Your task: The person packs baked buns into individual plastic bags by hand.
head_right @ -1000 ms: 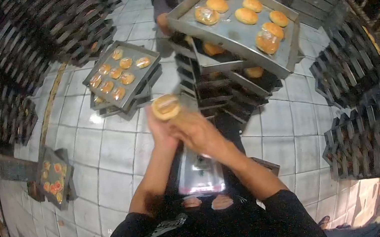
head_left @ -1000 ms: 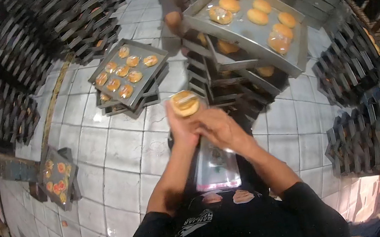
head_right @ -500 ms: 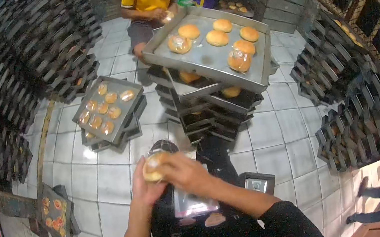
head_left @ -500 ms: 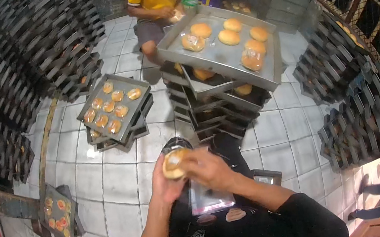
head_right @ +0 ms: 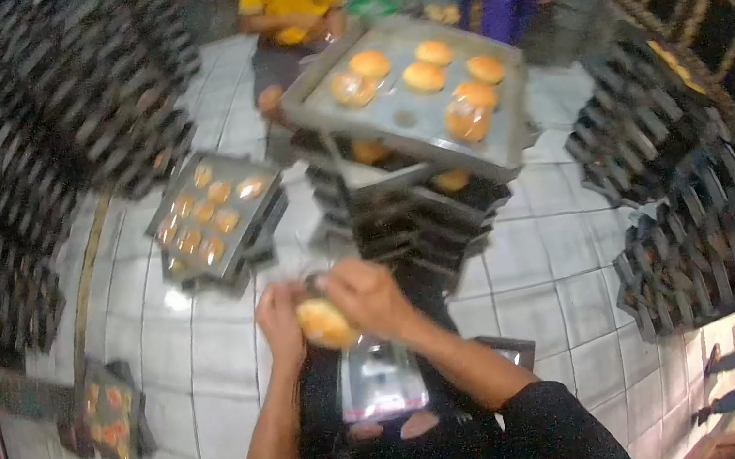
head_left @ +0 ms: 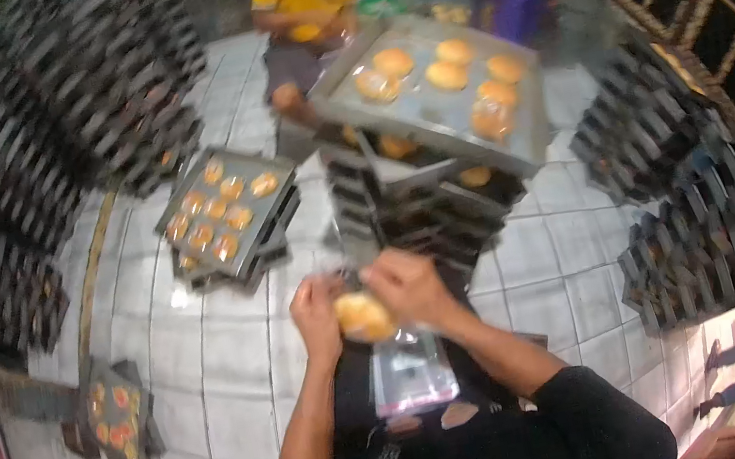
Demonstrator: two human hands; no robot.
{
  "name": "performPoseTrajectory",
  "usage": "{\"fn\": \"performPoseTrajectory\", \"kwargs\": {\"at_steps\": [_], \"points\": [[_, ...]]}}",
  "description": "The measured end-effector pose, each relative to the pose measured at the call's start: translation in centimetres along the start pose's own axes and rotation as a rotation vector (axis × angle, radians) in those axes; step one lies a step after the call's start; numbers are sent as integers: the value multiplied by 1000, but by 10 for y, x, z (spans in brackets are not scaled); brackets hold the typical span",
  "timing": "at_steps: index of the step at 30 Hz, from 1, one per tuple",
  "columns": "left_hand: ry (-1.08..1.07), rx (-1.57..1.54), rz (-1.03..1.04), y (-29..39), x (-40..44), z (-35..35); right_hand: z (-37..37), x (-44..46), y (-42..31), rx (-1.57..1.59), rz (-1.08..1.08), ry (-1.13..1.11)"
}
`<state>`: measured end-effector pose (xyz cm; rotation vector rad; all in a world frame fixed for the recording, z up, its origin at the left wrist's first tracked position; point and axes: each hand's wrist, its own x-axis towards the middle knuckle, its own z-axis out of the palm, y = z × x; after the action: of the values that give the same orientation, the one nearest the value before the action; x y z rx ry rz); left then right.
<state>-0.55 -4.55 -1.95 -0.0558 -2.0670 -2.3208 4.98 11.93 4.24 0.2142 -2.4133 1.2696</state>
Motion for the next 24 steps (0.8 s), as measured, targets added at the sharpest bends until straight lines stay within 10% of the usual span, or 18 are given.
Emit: {"fn": "performPoseTrajectory", "kwargs": {"at_steps": [1,3,7,14,17,21,24], "points": [[29,99,39,-4,2,-5,6,7,13,17,-134,116],[81,47,-21,-7,15,-12,7,24,36,347,575,-117],[166,254,242,-16,-4,-40,5,-3,46,511,690,-202],[-83,-109,-452,-64,-32,-65,42,-92,57,875,1094,-141],[-280,-479,-360,-48,4,-31,1,-51,40,940,760,19],[-254,-688,-227,10,6,22,-95,27,8,-51,-8,305],[-459,239,109,-20,-23,11,-138,63,-4,-594,-227,384]]}}
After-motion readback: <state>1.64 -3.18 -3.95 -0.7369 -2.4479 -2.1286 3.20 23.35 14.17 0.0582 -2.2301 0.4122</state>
